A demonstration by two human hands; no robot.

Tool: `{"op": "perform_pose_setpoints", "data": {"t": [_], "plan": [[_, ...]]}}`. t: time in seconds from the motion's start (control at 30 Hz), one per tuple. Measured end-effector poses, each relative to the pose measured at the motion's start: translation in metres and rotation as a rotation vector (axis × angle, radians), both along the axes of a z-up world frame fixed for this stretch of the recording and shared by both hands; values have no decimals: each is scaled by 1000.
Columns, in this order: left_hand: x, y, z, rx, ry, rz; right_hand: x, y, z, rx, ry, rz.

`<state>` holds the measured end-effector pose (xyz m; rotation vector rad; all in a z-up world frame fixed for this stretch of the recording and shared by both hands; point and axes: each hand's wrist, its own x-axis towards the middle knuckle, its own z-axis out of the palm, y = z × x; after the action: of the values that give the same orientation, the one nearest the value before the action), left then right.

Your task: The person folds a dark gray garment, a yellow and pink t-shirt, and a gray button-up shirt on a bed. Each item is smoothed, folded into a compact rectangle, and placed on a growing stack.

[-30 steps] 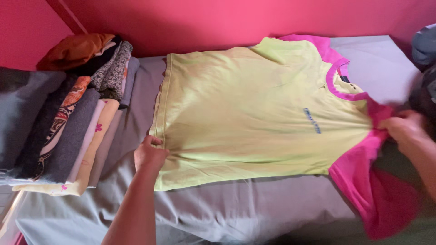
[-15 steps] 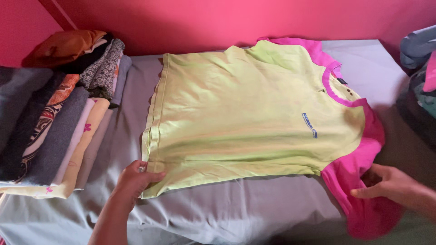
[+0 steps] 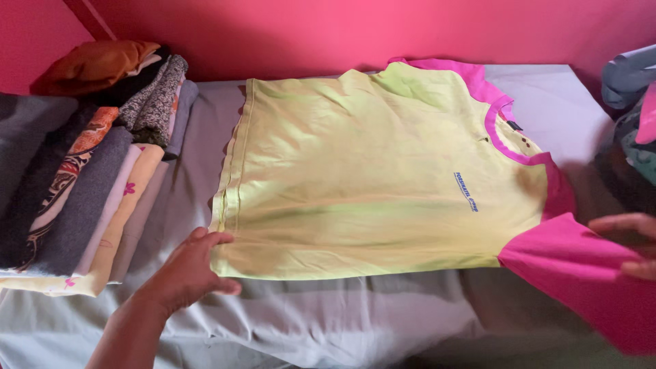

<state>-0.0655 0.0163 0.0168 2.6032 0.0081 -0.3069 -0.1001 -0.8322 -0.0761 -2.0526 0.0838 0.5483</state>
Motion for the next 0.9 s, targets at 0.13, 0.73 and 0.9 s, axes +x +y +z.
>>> {"op": "perform_pose_setpoints", "data": {"t": [0.13,0.73,0.9], "plan": [[-11,-3,2,220,-7,20,7,1,-23,444,962,666],[162,-11,-35,-379,216,468,129,81,25,-427,-45,-509],[158,-12,-40,-444,-8,431,110,90,-12,-352,-508,-559]]}}
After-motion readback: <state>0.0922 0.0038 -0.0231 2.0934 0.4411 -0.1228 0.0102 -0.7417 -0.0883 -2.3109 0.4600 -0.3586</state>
